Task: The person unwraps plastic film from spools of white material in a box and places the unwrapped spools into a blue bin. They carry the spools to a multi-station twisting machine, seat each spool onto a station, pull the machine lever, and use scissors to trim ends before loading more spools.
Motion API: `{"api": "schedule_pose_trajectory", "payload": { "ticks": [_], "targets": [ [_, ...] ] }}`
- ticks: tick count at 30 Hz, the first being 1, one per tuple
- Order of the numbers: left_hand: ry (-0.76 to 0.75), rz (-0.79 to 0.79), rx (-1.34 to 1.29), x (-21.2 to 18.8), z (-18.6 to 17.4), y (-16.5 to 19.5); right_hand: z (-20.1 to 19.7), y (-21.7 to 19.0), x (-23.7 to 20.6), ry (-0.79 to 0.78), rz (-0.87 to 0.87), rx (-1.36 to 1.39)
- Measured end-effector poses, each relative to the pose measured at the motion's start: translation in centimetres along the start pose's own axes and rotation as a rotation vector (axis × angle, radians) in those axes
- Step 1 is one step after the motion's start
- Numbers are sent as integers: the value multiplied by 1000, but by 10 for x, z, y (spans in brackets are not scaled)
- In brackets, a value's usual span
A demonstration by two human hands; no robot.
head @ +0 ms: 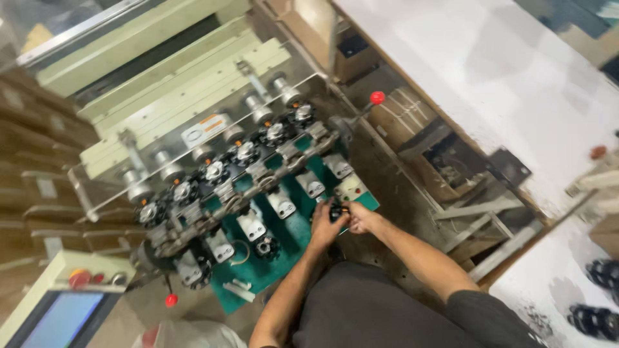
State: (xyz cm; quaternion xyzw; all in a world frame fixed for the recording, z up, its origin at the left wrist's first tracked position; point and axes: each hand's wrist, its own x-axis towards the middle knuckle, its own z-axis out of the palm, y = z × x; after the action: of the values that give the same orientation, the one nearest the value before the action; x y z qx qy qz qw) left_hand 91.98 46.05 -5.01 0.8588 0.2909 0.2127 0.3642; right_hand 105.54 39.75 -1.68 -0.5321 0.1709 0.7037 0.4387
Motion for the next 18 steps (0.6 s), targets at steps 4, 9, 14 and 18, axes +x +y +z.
{"api": "schedule_pose_trajectory", "payload": {
  "ticks": [4, 9, 14, 18],
  "targets": [
    [-107, 63, -142, -75, -50, -6, 4, 44, 20, -174, 195, -319],
    [125, -505, -239, -105, -99, -12, 56, 66, 7, 34, -1096, -1189],
    [285, -815, -1092, -117, -156, -29, 85, 69, -30, -154, -1023, -1490],
    [98, -735, -1397, -139, -190, -27, 145, 71, -15, -440, -1159, -1622]
  ]
}}
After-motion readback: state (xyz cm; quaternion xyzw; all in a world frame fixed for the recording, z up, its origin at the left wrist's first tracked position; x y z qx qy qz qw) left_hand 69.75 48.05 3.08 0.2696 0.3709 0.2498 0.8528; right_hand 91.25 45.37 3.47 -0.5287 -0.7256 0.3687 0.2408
